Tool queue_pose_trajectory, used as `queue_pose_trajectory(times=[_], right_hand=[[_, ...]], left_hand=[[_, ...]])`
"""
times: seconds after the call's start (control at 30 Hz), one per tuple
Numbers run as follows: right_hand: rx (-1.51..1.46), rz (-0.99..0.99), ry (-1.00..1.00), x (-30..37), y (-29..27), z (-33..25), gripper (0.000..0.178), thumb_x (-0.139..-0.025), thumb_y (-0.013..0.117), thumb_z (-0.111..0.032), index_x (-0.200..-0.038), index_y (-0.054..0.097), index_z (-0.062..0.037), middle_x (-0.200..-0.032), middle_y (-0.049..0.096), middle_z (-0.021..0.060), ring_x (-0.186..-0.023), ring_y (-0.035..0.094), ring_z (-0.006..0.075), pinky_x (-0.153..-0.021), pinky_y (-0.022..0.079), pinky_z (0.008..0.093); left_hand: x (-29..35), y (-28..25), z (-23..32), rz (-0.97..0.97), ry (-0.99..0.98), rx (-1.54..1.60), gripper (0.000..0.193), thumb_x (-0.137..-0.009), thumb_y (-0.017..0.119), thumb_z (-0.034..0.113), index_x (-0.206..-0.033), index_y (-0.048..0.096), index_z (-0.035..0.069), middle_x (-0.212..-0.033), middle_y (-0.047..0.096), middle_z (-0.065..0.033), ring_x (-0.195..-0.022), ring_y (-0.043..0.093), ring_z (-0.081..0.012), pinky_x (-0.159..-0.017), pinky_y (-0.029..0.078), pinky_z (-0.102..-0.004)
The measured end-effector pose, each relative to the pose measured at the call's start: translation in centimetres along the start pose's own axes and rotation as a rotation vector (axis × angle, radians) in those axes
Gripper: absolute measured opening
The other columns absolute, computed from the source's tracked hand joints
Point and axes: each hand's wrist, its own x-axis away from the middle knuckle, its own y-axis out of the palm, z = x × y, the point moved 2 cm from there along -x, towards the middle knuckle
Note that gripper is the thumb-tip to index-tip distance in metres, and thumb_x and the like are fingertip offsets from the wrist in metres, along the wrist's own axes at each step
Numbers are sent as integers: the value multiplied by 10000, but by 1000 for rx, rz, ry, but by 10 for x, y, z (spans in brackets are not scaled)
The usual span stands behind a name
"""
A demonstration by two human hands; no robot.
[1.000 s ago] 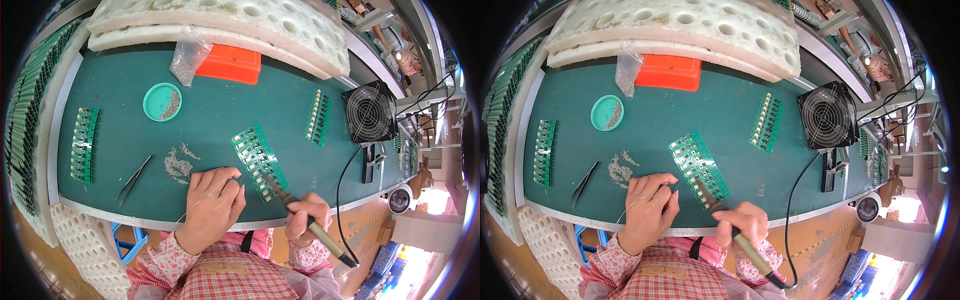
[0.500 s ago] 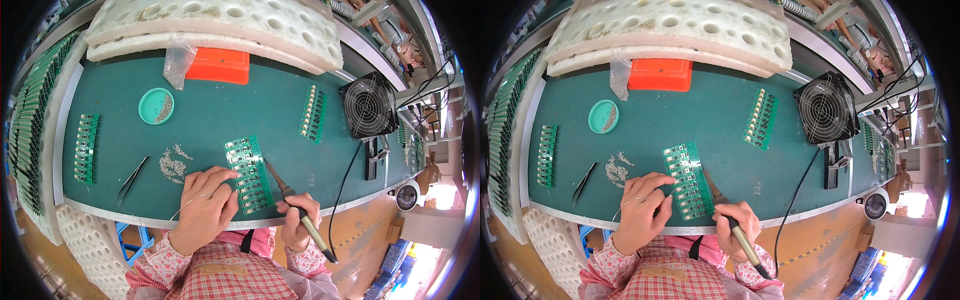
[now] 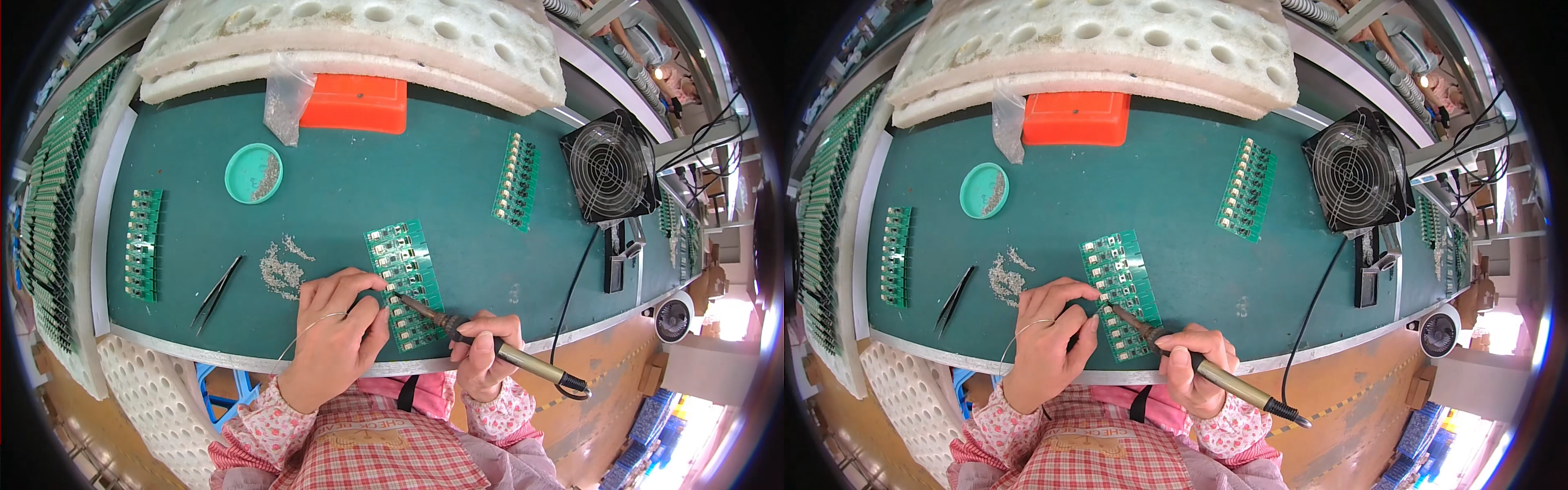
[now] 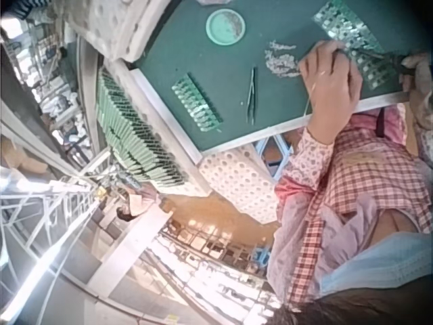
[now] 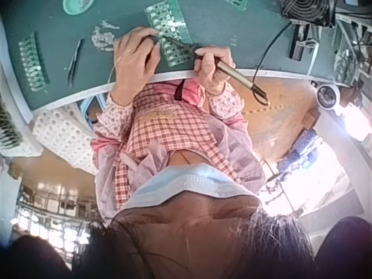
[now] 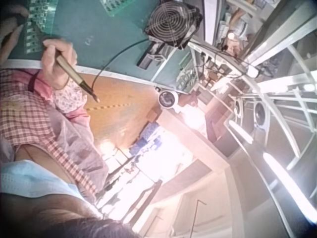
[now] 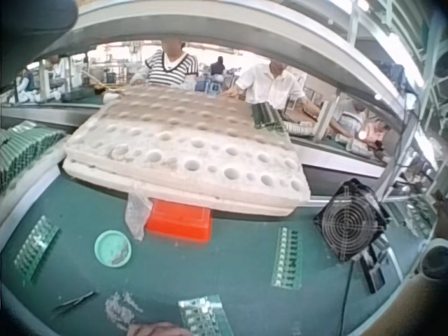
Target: The person solders electronic components onto circuit board strips using a soldering iron, solder wire, and tweezers.
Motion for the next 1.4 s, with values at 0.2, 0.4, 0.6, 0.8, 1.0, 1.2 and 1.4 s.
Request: queue_pose_trajectory(times=[0.2,0.4,0.6,0.8,1.0,1.2,1.4], right_hand=[[25,-25,-3,-2,1,-1,161,-978,594,-153,-912,599,-6,-546,569,23,-435,543,111,-416,410,262],[46,-38,3,-2,2,-3,144,-955,615,-144,-897,615,-13,-551,568,32,-435,536,120,-410,402,273],[98,-63,-111,-3,4,-4,152,-944,634,-154,-897,615,-10,-597,613,46,-446,558,149,-412,416,282],[186,-13,-229,2,-1,-4,153,-950,625,-155,-909,601,-10,-600,616,38,-453,571,153,-416,434,284],[194,94,-186,10,-19,-4,153,-972,589,-168,-908,592,-29,-561,573,13,-438,560,137,-427,453,274],[393,-79,-323,-6,-17,-22,243,-766,755,-74,-999,682,-74,-628,545,13,-525,556,196,-491,451,328],[584,-447,-433,-11,7,-23,413,-682,755,-150,-1089,724,-210,-836,465,15,-729,551,225,-661,483,355]], left_hand=[[-1,1,0,-6,12,-33,158,-759,710,32,-734,554,35,-1085,647,-57,-1023,609,-285,-849,403,-407],[-1,1,2,-13,5,-33,154,-756,711,29,-744,557,33,-1095,641,-58,-1027,605,-287,-851,400,-411],[-1,1,2,-6,4,-28,159,-759,705,21,-733,549,35,-1091,646,-56,-1023,609,-283,-851,401,-407],[0,1,0,16,3,-4,164,-763,700,19,-720,543,33,-1079,659,-56,-1020,617,-283,-847,407,-403],[3,0,3,18,13,-14,159,-770,696,25,-721,545,34,-1081,661,-56,-1018,616,-280,-849,408,-401],[18,-5,13,7,3,-20,124,-780,699,63,-756,577,50,-1079,661,-54,-1021,609,-283,-857,400,-426],[33,-20,23,-59,143,-12,132,-768,743,174,-824,637,118,-1053,660,-15,-994,606,-248,-866,357,-459]])
